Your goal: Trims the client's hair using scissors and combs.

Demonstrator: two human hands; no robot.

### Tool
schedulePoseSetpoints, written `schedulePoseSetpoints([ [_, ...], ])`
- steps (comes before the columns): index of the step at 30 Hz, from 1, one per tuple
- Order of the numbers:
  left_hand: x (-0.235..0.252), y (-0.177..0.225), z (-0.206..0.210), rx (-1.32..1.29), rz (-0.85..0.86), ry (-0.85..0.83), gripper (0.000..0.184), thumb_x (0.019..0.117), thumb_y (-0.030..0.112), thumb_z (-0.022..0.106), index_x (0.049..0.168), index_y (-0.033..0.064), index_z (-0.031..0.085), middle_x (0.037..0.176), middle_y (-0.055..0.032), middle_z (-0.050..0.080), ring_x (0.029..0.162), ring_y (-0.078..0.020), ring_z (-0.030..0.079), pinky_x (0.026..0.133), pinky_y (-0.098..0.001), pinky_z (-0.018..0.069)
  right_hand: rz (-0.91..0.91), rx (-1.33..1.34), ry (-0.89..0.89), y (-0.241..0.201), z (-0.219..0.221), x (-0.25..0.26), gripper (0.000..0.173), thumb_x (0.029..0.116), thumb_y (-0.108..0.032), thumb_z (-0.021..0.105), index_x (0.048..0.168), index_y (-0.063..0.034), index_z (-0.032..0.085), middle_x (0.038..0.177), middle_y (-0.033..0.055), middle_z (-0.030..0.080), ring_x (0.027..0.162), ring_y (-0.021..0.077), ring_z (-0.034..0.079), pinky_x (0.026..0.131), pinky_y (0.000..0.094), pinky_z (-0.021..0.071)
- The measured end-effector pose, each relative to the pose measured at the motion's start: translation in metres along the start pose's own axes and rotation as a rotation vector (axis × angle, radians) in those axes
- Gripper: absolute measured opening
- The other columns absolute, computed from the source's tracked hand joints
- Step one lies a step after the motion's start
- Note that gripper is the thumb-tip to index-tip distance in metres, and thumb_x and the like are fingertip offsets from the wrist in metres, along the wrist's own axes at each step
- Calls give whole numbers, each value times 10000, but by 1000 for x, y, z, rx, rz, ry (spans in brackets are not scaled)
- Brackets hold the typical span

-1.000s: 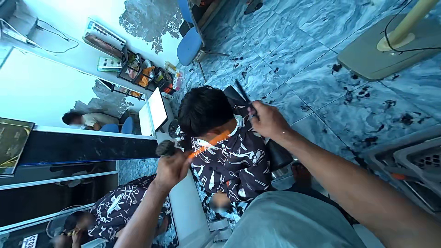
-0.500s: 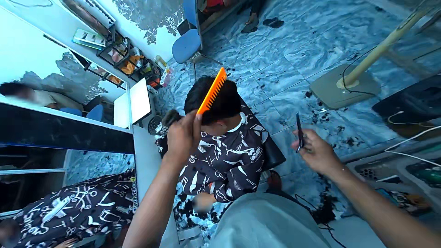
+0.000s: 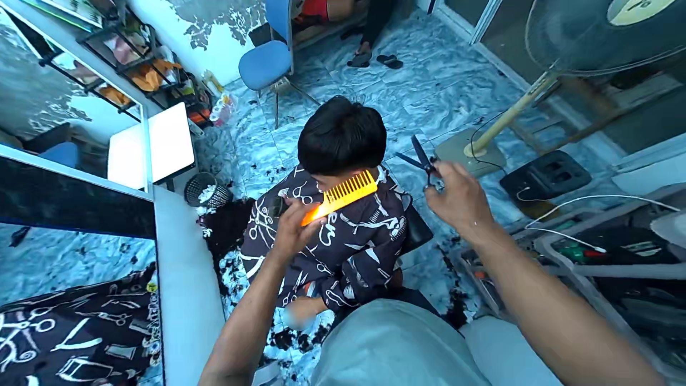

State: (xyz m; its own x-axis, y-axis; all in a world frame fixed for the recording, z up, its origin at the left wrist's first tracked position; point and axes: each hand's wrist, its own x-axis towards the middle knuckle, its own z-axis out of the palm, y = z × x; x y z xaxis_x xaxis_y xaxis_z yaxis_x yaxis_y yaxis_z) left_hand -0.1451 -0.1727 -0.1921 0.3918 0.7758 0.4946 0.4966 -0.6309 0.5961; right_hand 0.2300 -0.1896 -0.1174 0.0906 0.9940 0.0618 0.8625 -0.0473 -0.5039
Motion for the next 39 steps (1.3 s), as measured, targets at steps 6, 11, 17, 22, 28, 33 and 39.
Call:
schedulePoseSetpoints([
  [6, 31, -20, -15, 146, 151, 128, 339, 916, 303, 787, 1157, 67, 755, 863, -89, 659, 890, -199, 639, 1074, -482, 424, -453, -431, 7, -49, -15, 43, 284, 904, -103, 675, 1184, -68, 644, 1176, 228, 624, 1095, 461, 621, 775, 626, 507],
  [11, 60, -22, -33, 348, 287, 313, 323, 900, 323, 804, 1156, 129, 767, 800, -72, 598, 913, -228, 610, 1138, -577, 318, -513, -552, -7, -71, -12, 52, 306, 897, -163, 706, 1181, -83, 627, 1142, 197, 611, 1099, 431, 611, 750, 578, 499],
  [17, 66, -20, -40, 367, 329, 326, 334, 903, 319, 804, 1167, 119, 762, 798, -75, 605, 928, -237, 617, 1154, -598, 291, -470, -487, 12, -71, -11, 45, 209, 916, 8, 613, 1116, -47, 642, 1044, 201, 658, 931, 408, 685, 672, 557, 533],
  [22, 67, -17, -40, 370, 347, 322, 332, 908, 335, 797, 1170, 135, 762, 775, -69, 590, 910, -231, 611, 1150, -596, 291, -449, -491, 14, -74, -14, 44, 233, 939, -24, 602, 1170, -42, 620, 1079, 213, 631, 988, 422, 666, 695, 550, 540],
  [28, 71, -14, -40, 352, 349, 310, 323, 900, 321, 803, 1163, 137, 766, 783, -62, 590, 911, -223, 606, 1145, -590, 296, -470, -494, 3, -78, -20, 46, 234, 918, -33, 610, 1152, -49, 619, 1086, 206, 614, 1001, 419, 644, 711, 550, 517],
  [33, 75, -12, -42, 351, 365, 309, 321, 898, 323, 804, 1159, 139, 769, 771, -55, 577, 904, -223, 601, 1142, -598, 292, -471, -509, 1, -82, -22, 46, 241, 911, 3, 616, 1144, -59, 639, 1031, 190, 651, 901, 391, 681, 683, 539, 519],
  [39, 91, -6, -53, 318, 226, 337, 334, 972, 294, 721, 1199, 50, 733, 861, -153, 639, 897, -280, 635, 1109, -586, 360, -305, -354, 46, -89, -18, 29, 251, 949, -72, 584, 1190, -37, 643, 1055, 205, 665, 808, 404, 694, 621, 569, 550],
])
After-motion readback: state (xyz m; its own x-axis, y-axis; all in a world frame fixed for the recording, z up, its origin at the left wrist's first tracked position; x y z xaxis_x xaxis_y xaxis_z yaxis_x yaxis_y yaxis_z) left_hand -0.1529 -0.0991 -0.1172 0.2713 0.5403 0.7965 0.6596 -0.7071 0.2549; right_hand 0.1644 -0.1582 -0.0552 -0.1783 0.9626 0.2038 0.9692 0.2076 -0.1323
